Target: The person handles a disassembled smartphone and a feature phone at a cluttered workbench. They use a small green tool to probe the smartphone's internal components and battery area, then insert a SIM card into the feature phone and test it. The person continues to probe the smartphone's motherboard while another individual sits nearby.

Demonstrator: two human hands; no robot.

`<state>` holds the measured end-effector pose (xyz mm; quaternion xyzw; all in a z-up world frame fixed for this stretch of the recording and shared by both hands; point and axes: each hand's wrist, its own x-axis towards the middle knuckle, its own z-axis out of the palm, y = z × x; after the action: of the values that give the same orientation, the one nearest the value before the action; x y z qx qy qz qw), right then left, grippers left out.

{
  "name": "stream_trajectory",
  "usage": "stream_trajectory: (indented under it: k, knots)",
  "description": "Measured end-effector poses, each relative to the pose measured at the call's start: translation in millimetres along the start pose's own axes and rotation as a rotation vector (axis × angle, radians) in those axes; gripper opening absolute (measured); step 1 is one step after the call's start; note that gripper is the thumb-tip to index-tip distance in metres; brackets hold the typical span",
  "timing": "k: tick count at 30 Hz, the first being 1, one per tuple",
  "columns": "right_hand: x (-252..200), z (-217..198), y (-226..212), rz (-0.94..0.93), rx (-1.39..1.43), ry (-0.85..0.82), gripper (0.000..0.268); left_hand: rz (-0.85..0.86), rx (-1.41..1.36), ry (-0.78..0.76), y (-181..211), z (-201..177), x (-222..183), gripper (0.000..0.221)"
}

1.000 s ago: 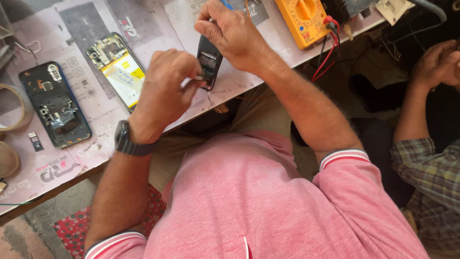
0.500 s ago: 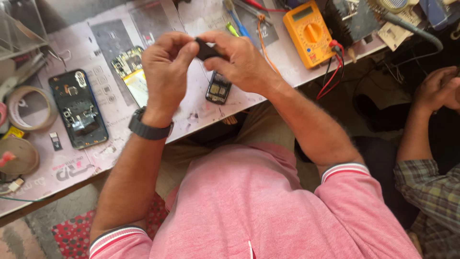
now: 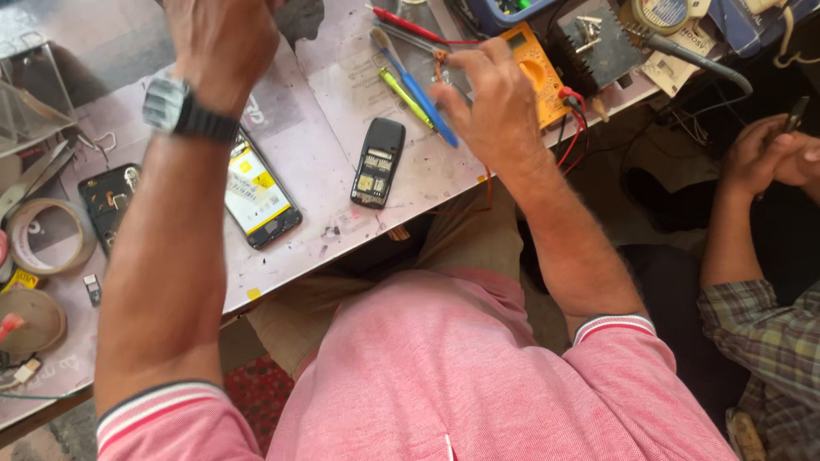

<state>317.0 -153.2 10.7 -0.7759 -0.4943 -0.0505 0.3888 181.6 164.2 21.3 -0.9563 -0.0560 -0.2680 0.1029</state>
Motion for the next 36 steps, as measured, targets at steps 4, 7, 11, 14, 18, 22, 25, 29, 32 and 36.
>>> stream_trajectory:
  k: [4,7,11,14,18,22,25,29,32,36]
  knots:
    - [24,-6,-23,0.095,0.811,-0.246,0.074,0.208,-0.151,-0.019,30,-79,-6,0.007]
    - [40,11,-50,0.143,0.802,-0.542,0.075,0.329,-0.282,-0.162,61,-111,-10,0.007]
    - [53,33,-74,0.162,0.803,-0.810,0.076,0.184,-0.527,0.001,71,-126,-22,0.031]
    - [38,34,-73,0.193,1.012,-0.757,0.076,-0.058,-0.751,0.143,64,-119,-41,0.051]
    - [14,47,-73,0.343,1.479,-0.782,0.074,-0.145,-0.948,0.137,67,-104,-73,0.057]
    - [-2,46,-74,0.392,1.542,-0.835,0.077,-0.208,-0.991,0.122,83,-104,-94,0.057]
    - [-11,43,-83,0.349,1.471,-0.786,0.071,-0.141,-0.968,0.185,83,-109,-92,0.056]
    - [-14,39,-90,0.299,1.359,-0.741,0.064,-0.046,-0.920,0.166,78,-121,-83,0.053]
    - [-15,34,-93,0.278,1.312,-0.721,0.061,-0.031,-0.902,0.101,76,-126,-80,0.047]
    - [-18,34,-95,0.336,1.340,-0.683,0.057,-0.021,-0.910,0.084,74,-124,-75,0.045]
